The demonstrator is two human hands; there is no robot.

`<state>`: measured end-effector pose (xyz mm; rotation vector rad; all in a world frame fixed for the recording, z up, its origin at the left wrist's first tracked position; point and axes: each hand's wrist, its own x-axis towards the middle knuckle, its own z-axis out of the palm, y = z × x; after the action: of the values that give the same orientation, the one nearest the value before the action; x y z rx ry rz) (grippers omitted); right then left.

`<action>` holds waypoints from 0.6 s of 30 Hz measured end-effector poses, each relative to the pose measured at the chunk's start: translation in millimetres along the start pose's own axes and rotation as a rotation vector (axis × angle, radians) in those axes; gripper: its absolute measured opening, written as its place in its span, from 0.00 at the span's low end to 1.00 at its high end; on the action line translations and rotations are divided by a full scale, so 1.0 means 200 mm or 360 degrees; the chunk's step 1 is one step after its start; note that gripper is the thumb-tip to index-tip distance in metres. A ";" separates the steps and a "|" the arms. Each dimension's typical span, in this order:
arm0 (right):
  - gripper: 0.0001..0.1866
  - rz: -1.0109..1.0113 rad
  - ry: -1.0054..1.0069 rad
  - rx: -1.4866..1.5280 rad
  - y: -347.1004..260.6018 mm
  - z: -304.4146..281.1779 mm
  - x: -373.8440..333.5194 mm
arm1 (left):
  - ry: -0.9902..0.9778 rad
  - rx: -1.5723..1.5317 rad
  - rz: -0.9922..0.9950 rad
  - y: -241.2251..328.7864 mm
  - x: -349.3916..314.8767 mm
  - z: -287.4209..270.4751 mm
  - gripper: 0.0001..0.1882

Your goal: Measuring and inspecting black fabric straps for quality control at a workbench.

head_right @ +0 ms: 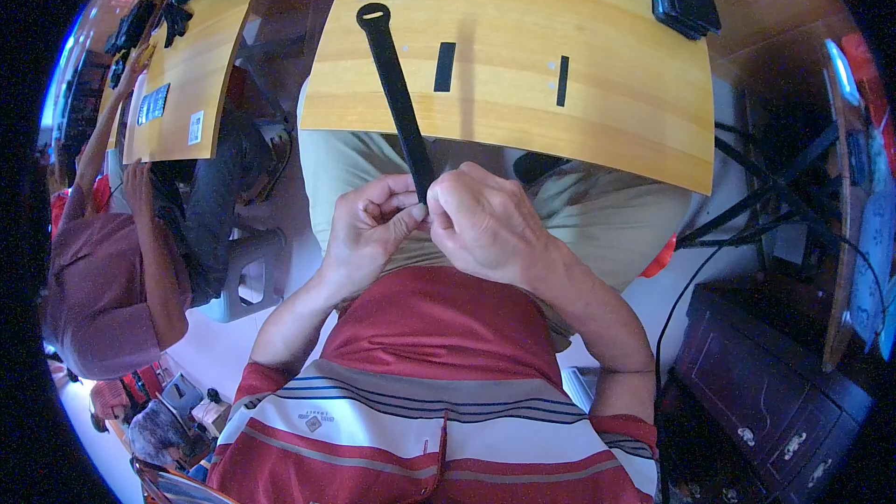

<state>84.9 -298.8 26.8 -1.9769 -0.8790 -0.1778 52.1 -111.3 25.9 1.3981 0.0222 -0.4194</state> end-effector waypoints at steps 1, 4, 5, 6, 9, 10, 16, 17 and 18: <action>0.19 0.0024 0.0002 0.0023 0.00 0.00 0.00 | 0.0000 -0.0001 0.0000 0.00 0.00 0.00 0.14; 0.17 0.0026 0.0017 -0.0011 0.01 -0.01 -0.01 | -0.0017 0.0014 -0.0022 0.01 0.00 0.01 0.13; 0.17 0.0024 0.0015 -0.0008 0.02 -0.03 0.00 | -0.0013 -0.0015 -0.0033 0.02 -0.01 0.01 0.12; 0.17 0.0047 0.0061 -0.0028 0.04 -0.07 0.00 | -0.0010 -0.0044 -0.0044 0.01 -0.02 0.02 0.12; 0.15 0.0072 0.0096 0.0029 0.01 -0.12 0.02 | -0.0020 -0.0036 -0.0052 0.00 -0.04 0.02 0.11; 0.14 0.0071 0.0085 0.0103 -0.01 -0.12 0.02 | -0.0019 -0.0037 -0.0053 0.00 -0.04 0.02 0.11; 0.19 -0.0085 0.0023 -0.0070 -0.03 -0.08 0.00 | -0.0050 -0.0046 0.0042 0.00 -0.04 0.02 0.12; 0.19 -0.0100 0.0010 -0.0072 -0.03 -0.08 0.00 | -0.0040 -0.0012 0.0026 0.00 -0.04 0.02 0.11; 0.20 -0.0116 -0.0004 -0.0076 -0.03 -0.08 0.00 | -0.0030 0.0022 0.0010 0.00 -0.04 0.01 0.11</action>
<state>83.5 -309.1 39.7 -1.9906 -0.9569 -0.2400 43.7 -111.4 28.5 1.4074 -0.0004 -0.4280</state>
